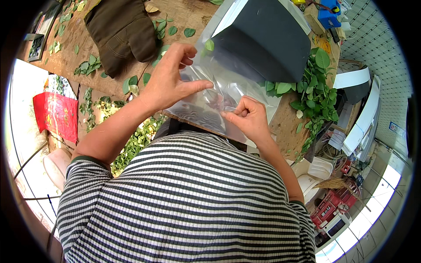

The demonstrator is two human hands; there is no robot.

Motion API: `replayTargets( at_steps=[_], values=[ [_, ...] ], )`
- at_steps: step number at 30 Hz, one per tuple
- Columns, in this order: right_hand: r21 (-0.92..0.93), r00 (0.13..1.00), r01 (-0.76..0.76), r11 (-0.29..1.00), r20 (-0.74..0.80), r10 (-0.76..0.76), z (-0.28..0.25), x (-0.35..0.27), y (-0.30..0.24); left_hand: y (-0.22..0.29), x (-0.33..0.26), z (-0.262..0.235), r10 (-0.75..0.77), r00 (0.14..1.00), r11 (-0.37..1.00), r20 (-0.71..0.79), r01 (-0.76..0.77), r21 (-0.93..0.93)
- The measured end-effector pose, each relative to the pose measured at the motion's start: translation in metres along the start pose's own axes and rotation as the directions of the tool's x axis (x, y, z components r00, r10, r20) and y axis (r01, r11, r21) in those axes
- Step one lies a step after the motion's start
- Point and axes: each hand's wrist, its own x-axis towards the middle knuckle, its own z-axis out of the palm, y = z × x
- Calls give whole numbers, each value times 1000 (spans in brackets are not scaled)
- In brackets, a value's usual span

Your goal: The person repeatedly wraps small potted plants in brown paper, places them into clear plastic bags with black backing, and seals the bags with tape. The wrapped units are stacked on the table and placed into white buckets. The workspace is a greenhouse-like area with scattered leaves and packaging materials.

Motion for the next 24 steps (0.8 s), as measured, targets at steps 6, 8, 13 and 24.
replayTargets(
  at_steps=[6, 8, 13, 24],
  values=[
    [-9, 999, -3, 1000, 48, 4, 3, 2, 8, -15, -46, 36, -577, 816, 623, -45, 404, -670],
    [-130, 991, 112, 985, 94, -100, 2, 4, 2, -8, -45, 36, -530, 714, 269, 458, 654, -707],
    [-78, 972, 128, 989, 206, -110, -5, 13, -5, -17, -34, 74, -374, 806, 491, 458, 591, -640],
    [-528, 945, 260, 808, -33, -326, -139, 99, -73, 2, -7, -34, -501, 719, 856, 482, 494, 153]
  ],
)
